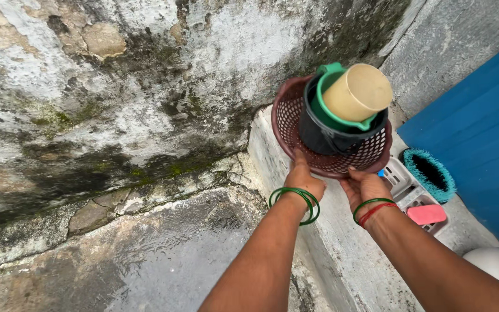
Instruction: The person ties a plastic bag, carries a basket of containers across a courtyard, fills a bucket from a water trough, and then pours water onto the concrete floor and scrubs it by hand.
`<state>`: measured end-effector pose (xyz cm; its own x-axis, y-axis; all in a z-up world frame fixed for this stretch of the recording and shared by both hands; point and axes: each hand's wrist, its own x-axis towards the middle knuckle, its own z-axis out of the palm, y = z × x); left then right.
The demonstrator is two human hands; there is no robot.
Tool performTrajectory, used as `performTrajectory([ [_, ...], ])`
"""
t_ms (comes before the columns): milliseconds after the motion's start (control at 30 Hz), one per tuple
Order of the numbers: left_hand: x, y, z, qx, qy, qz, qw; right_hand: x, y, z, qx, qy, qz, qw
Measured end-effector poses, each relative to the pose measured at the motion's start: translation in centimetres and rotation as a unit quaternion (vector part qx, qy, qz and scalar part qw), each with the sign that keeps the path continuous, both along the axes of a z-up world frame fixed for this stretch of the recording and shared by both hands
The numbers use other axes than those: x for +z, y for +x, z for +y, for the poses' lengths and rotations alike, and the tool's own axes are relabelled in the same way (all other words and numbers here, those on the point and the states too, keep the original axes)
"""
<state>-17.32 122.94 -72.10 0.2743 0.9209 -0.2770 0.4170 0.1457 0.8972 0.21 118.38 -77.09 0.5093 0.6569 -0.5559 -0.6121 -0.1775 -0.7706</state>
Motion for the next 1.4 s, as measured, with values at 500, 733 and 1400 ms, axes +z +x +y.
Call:
performTrajectory([
  [500, 9.1, -2.8, -3.6, 0.136, -0.105, -0.331, 0.928, 13.9, -10.9, -4.3, -0.052, 0.007, 0.1, 0.994],
  [733, 27.6, -9.5, -7.8, 0.186, -0.12, -0.558, 0.8, 33.2, -21.4, -7.8, -0.017, 0.202, 0.139, 0.969],
  [1400, 70.3, -12.0, -26.3, -0.012, -0.118, -0.595, 0.795, 74.5, -23.9, -26.0, -0.062, 0.36, 0.052, 0.929],
])
